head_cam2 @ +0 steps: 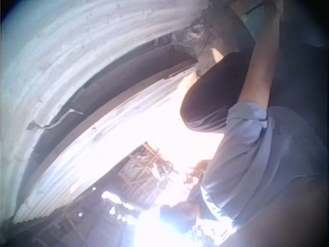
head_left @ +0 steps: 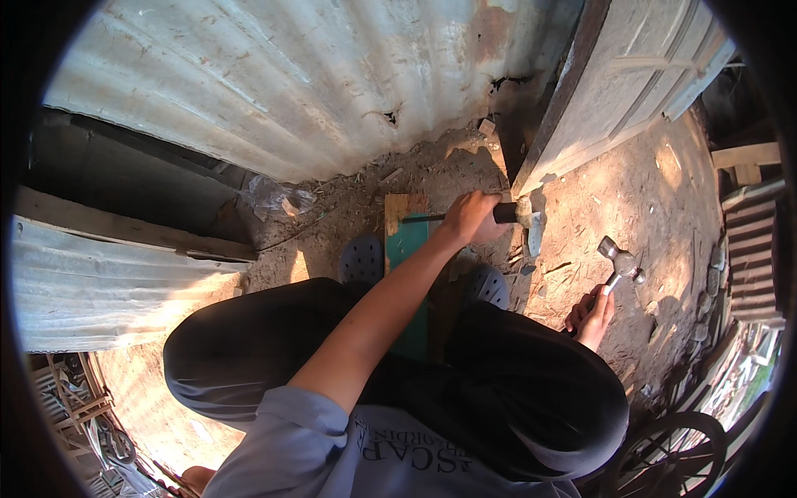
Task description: The person sits on the ground and uses a hammer and chisel to carve a small cylindrical piece of wood placed on a green board. They repeatedly strike the chisel to shape the wood, occasionally adjusting its position.
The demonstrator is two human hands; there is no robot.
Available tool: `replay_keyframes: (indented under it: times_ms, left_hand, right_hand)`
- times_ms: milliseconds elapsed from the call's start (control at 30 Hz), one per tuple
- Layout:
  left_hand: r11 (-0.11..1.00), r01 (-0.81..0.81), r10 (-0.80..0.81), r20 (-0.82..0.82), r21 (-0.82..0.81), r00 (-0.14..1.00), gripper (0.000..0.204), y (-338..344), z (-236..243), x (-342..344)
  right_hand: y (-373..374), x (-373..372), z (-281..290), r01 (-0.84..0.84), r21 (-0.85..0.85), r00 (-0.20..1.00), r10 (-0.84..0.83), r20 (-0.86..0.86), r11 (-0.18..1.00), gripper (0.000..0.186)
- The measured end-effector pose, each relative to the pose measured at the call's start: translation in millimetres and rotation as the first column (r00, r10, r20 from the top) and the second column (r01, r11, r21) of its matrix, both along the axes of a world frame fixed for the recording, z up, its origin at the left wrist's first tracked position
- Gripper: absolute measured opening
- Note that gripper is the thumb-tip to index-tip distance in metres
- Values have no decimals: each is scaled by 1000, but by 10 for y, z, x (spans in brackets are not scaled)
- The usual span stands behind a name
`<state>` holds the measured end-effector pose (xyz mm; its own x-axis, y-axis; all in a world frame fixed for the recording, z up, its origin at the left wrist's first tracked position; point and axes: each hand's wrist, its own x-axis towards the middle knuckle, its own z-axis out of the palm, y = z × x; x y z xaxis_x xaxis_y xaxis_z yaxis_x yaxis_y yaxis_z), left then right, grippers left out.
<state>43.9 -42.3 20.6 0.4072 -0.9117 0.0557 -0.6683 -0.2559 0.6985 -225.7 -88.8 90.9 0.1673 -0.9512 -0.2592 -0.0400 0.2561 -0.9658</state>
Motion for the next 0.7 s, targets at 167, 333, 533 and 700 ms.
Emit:
replay_keyframes:
  times_ms: [167,333,533,700]
  left_hand:
    - [1000,-25,25,3,-12,1000,34,-20,-78,15]
    - [999,12,-13,-25,-42,1000,26,-63,-89,37]
    - [994,31,-29,-29,101,999,30,-93,-115,-18]
    - [998,-33,33,-9,50,999,35,-72,-165,-37]
  right_hand:
    - [33,53,38,-38,15,999,38,10,999,31]
    - [2,132,58,-39,31,999,38,26,999,30]
    - [-33,491,-172,-158,73,987,156,38,985,30]
    - [-199,476,-230,-368,65,930,368,8,928,31]
